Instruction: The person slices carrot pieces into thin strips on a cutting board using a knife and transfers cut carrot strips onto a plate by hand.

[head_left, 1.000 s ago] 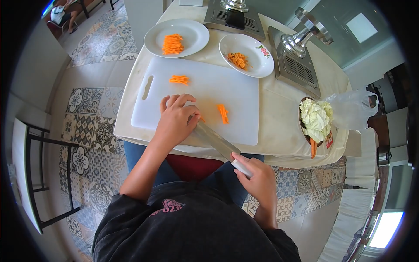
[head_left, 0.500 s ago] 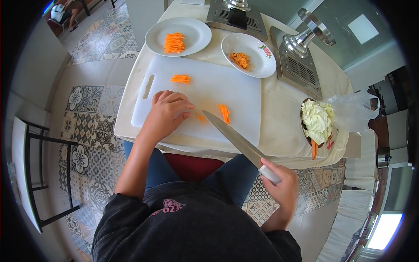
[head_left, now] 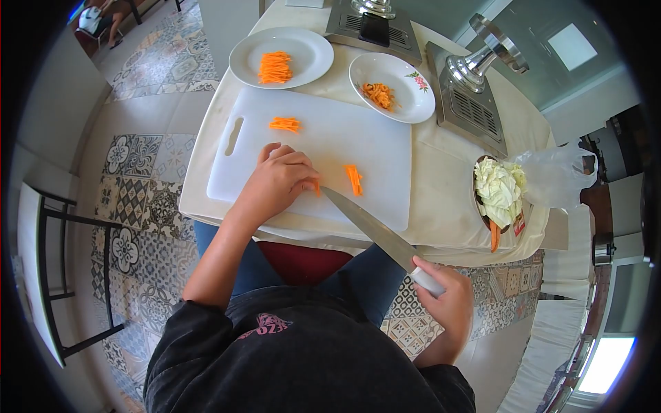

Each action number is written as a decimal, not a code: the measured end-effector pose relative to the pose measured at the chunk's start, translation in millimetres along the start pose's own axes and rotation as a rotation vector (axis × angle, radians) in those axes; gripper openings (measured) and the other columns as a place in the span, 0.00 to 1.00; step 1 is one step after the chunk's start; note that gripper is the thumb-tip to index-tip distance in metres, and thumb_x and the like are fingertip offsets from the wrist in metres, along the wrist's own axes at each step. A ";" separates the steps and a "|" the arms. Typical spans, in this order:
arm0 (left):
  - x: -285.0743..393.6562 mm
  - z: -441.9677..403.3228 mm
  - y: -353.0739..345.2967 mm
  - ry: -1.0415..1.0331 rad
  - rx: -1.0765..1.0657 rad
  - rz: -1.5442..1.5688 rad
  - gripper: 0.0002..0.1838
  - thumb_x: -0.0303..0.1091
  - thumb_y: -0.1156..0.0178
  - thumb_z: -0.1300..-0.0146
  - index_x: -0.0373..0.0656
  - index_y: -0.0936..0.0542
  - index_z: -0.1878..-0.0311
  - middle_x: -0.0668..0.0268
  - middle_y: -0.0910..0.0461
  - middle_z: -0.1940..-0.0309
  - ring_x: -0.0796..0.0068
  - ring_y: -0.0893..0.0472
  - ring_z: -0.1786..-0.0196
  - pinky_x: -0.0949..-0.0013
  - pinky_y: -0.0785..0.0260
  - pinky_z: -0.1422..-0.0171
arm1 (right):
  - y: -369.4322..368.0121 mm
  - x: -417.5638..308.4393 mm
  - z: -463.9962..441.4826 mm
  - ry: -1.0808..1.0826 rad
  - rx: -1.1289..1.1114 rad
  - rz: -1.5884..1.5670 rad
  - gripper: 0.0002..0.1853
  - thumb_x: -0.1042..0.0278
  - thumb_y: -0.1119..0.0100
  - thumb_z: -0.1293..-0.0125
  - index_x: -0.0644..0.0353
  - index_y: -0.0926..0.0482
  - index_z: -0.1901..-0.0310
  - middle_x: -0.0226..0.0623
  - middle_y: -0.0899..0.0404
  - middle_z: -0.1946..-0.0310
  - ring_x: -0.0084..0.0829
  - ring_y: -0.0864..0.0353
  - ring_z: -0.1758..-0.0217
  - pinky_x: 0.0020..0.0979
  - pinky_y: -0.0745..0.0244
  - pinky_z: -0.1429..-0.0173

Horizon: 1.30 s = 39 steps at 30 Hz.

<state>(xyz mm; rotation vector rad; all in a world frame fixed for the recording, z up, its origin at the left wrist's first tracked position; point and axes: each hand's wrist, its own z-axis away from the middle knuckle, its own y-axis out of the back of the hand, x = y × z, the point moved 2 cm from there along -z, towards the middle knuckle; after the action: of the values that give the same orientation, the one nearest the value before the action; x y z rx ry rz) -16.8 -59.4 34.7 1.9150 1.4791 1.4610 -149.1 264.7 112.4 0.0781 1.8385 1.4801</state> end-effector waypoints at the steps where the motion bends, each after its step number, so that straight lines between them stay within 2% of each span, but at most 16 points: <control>1: -0.6 0.4 -0.4 -0.005 0.005 0.000 0.11 0.26 0.29 0.48 0.48 0.11 0.60 0.71 0.16 0.62 0.65 0.21 0.51 0.56 0.37 0.31 | 0.7 -0.2 0.3 -0.012 -0.001 -0.005 0.29 0.74 0.28 0.50 0.42 0.14 0.43 0.40 0.14 0.65 0.43 0.15 0.65 0.38 0.21 0.61; 7: 3.9 -0.2 1.0 -0.035 0.005 0.002 0.11 0.25 0.29 0.49 0.47 0.11 0.61 0.71 0.16 0.63 0.65 0.21 0.52 0.59 0.34 0.34 | 1.0 5.1 1.0 0.019 0.018 0.006 0.29 0.74 0.28 0.50 0.41 0.14 0.43 0.39 0.15 0.67 0.43 0.16 0.66 0.39 0.22 0.62; 16: 6.2 -2.3 5.5 -0.095 -0.009 -0.052 0.06 0.28 0.28 0.49 0.48 0.12 0.66 0.71 0.17 0.65 0.66 0.21 0.54 0.58 0.32 0.37 | -7.6 0.4 -4.3 0.054 0.005 -0.004 0.29 0.74 0.28 0.50 0.40 0.14 0.42 0.39 0.14 0.64 0.43 0.15 0.64 0.38 0.21 0.60; 23: 0.2 5.4 0.1 -0.172 0.006 -0.152 0.06 0.34 0.30 0.41 0.48 0.16 0.61 0.69 0.19 0.61 0.64 0.21 0.51 0.54 0.32 0.31 | -14.9 9.2 -6.8 0.036 -0.020 -0.107 0.28 0.76 0.29 0.51 0.48 0.13 0.44 0.43 0.12 0.58 0.43 0.12 0.60 0.37 0.19 0.57; 26: -3.6 5.4 2.8 -0.184 0.034 -0.191 0.05 0.35 0.31 0.39 0.48 0.16 0.62 0.69 0.20 0.62 0.64 0.20 0.51 0.55 0.32 0.33 | -21.1 9.2 -13.8 0.019 -0.040 -0.150 0.28 0.76 0.29 0.51 0.49 0.13 0.44 0.43 0.12 0.57 0.44 0.12 0.60 0.36 0.19 0.56; 29: -12.1 -0.5 11.2 -0.187 0.040 -0.215 0.05 0.36 0.32 0.38 0.48 0.17 0.63 0.69 0.20 0.63 0.64 0.20 0.51 0.55 0.32 0.34 | -27.7 0.8 -23.5 -0.030 -0.053 -0.198 0.27 0.76 0.30 0.49 0.49 0.13 0.44 0.43 0.12 0.57 0.44 0.12 0.58 0.35 0.19 0.54; 35: -48.8 -22.7 21.9 -0.146 0.110 -0.300 0.05 0.36 0.31 0.39 0.47 0.16 0.64 0.70 0.20 0.63 0.65 0.21 0.51 0.57 0.33 0.35 | -47.0 -25.1 -56.1 0.055 0.037 -0.162 0.25 0.74 0.33 0.45 0.50 0.15 0.43 0.43 0.12 0.54 0.45 0.13 0.54 0.36 0.19 0.49; 39: -66.8 -38.0 31.2 -0.091 0.141 -0.395 0.04 0.35 0.31 0.40 0.48 0.15 0.66 0.72 0.19 0.64 0.68 0.21 0.51 0.57 0.34 0.34 | -56.0 -36.6 -72.2 0.083 0.092 -0.104 0.24 0.73 0.32 0.44 0.49 0.15 0.43 0.42 0.13 0.55 0.46 0.13 0.54 0.39 0.19 0.50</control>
<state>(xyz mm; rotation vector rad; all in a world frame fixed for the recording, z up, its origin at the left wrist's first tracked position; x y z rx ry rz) -28.6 -141.4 39.2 1.6134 1.8288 1.1056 -143.1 170.1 86.0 -0.0336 1.9473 1.3450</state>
